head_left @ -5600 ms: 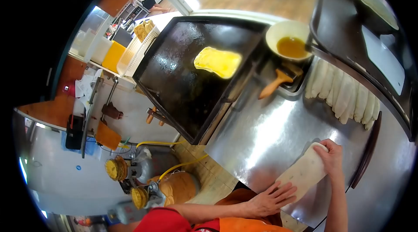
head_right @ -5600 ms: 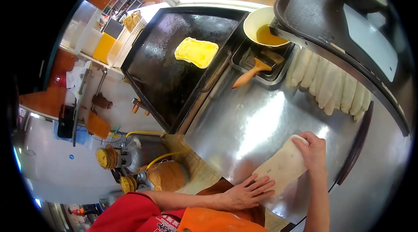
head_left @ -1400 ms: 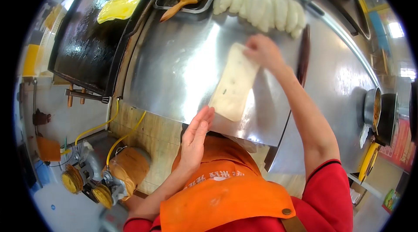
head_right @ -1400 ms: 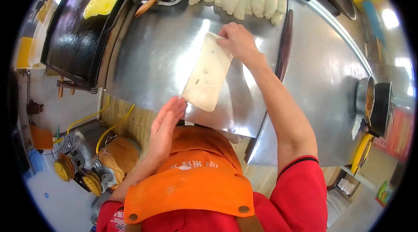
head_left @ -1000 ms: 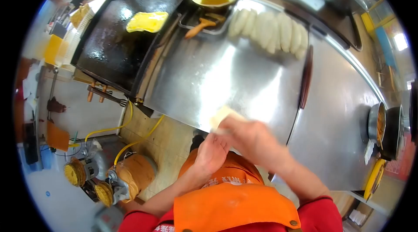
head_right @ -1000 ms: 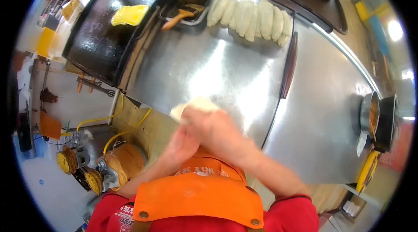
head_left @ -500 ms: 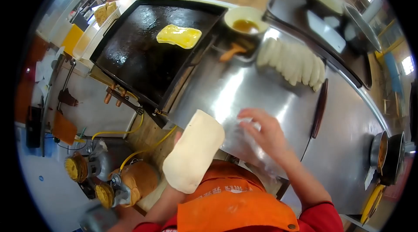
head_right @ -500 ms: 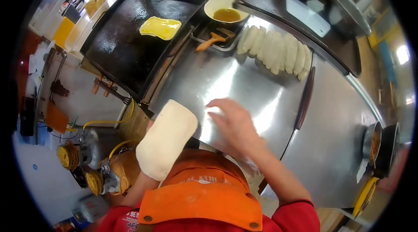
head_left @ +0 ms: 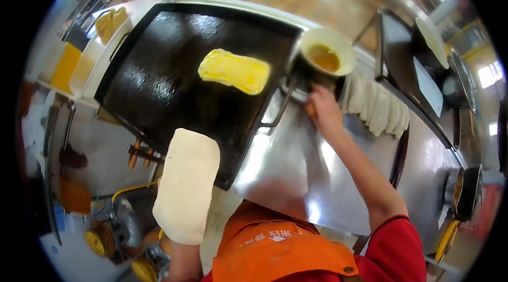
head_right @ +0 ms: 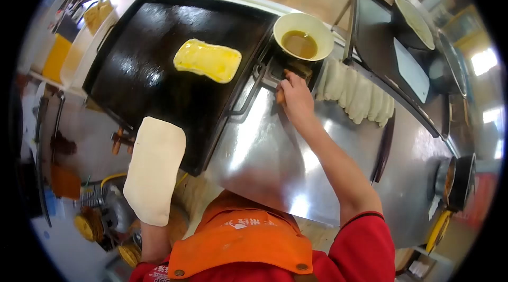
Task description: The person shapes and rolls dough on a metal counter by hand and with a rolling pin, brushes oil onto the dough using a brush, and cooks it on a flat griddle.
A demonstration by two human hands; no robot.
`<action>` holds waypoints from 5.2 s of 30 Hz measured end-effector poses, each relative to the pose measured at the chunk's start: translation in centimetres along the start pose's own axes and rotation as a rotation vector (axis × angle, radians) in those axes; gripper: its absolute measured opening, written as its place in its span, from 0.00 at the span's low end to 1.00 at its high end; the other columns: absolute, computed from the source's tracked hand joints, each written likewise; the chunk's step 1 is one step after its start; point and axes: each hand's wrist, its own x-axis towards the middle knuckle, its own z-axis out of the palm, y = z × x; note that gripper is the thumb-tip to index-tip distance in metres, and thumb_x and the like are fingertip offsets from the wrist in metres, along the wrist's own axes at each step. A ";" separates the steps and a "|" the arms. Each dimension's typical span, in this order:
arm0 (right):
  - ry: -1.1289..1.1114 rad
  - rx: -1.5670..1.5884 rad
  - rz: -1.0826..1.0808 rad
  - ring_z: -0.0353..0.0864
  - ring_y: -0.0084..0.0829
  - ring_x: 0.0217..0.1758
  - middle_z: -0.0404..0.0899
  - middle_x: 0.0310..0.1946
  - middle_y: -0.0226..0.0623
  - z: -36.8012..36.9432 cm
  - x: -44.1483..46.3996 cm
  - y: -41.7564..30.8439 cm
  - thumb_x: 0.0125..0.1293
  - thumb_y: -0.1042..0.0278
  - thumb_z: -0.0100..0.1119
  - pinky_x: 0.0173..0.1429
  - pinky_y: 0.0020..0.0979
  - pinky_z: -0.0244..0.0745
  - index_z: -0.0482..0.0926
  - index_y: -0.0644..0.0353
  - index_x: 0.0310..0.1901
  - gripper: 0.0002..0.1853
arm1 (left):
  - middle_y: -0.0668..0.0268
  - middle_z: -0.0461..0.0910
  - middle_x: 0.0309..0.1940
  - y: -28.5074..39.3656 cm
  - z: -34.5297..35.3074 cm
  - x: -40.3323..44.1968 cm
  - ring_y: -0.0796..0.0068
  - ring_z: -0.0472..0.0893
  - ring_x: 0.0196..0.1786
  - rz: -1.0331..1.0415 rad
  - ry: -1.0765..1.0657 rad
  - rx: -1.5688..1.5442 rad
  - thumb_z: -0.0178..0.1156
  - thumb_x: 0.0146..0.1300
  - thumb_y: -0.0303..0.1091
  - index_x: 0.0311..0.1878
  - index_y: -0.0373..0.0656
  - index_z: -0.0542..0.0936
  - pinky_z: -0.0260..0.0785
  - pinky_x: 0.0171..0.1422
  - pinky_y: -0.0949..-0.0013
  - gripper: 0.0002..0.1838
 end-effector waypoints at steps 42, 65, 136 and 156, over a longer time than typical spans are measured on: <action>0.253 1.708 0.791 0.87 0.38 0.42 0.82 0.43 0.43 -4.4 10.1 -0.5 0.69 0.69 0.56 0.47 0.32 0.85 0.77 0.68 0.52 0.14 | 0.64 0.78 0.54 -2.2 17.7 22.7 0.71 0.80 0.51 0.335 -0.492 1.205 0.64 0.61 0.26 0.62 0.35 0.73 0.72 0.58 0.70 0.25; -0.041 1.502 0.588 0.88 0.33 0.33 0.84 0.38 0.47 -4.3 18.0 -2.0 0.66 0.69 0.60 0.39 0.26 0.85 0.80 0.71 0.47 0.14 | 0.59 0.77 0.55 -2.9 10.1 27.5 0.62 0.80 0.56 -0.513 -0.407 -0.404 0.56 0.68 0.30 0.61 0.43 0.70 0.73 0.64 0.59 0.19; 0.267 1.865 1.052 0.86 0.46 0.45 0.81 0.44 0.49 6.3 21.5 -9.2 0.66 0.72 0.61 0.49 0.36 0.87 0.75 0.67 0.49 0.13 | 0.58 0.67 0.62 -10.3 -20.6 -10.9 0.70 0.80 0.45 -0.003 0.661 0.889 0.47 0.65 0.14 0.65 0.36 0.69 0.75 0.52 0.71 0.24; 0.106 0.482 -0.257 0.82 0.44 0.52 0.79 0.56 0.43 3.1 17.5 -11.0 0.62 0.78 0.61 0.53 0.35 0.79 0.82 0.57 0.47 0.12 | 0.55 0.70 0.56 -12.5 -20.7 -11.4 0.67 0.83 0.41 -0.149 0.586 0.834 0.48 0.62 0.17 0.63 0.35 0.69 0.74 0.46 0.70 0.24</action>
